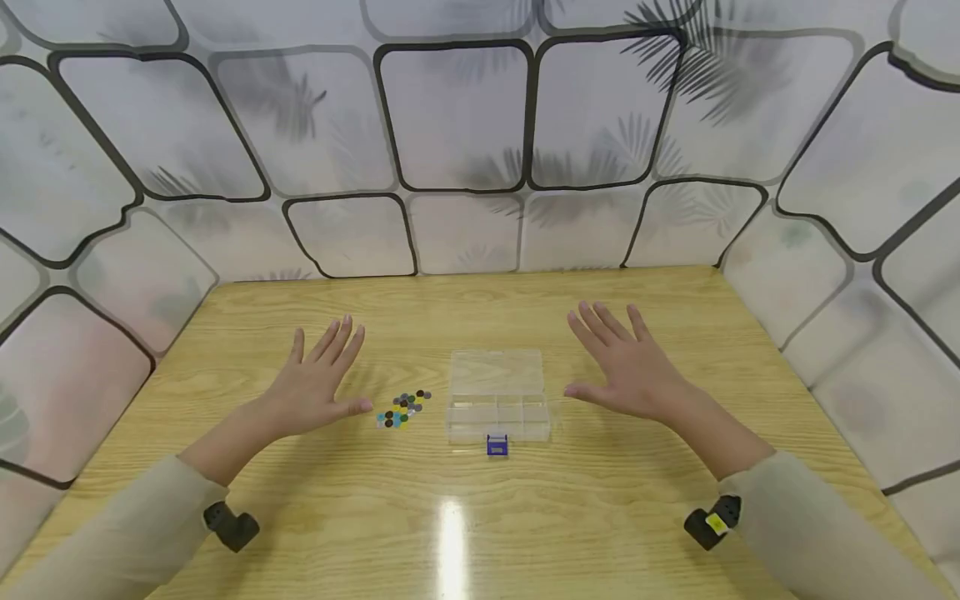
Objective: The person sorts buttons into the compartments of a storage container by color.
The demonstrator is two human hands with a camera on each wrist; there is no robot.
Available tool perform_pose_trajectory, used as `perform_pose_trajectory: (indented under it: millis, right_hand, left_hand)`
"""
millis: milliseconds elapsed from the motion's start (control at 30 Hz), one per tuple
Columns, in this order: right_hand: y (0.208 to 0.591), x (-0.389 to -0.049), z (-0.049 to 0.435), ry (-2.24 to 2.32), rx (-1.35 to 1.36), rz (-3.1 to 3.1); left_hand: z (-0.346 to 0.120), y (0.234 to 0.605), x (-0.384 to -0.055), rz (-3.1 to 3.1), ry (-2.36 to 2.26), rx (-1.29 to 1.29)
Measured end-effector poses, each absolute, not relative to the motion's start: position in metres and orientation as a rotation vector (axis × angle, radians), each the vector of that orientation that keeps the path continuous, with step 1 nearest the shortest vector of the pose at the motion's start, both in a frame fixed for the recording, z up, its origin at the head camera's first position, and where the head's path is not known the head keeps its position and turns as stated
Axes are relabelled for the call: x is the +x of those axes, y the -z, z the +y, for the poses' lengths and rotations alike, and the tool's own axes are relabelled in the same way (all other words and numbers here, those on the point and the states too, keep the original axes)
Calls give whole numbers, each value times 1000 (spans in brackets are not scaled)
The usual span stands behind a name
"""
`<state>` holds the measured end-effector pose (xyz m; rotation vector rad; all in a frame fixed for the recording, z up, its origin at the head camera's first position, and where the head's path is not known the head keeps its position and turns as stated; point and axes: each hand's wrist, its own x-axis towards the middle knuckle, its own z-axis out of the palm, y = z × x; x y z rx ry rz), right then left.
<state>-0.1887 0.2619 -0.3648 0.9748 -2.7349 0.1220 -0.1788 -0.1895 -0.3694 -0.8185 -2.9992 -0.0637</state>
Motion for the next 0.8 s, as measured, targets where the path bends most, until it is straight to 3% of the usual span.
perform_pose_trajectory:
  millis: [800]
  right_hand:
    - [385,-185,250,-214,1156,-2566]
  left_hand:
    - [-189,385,-173,-2980,84,-876]
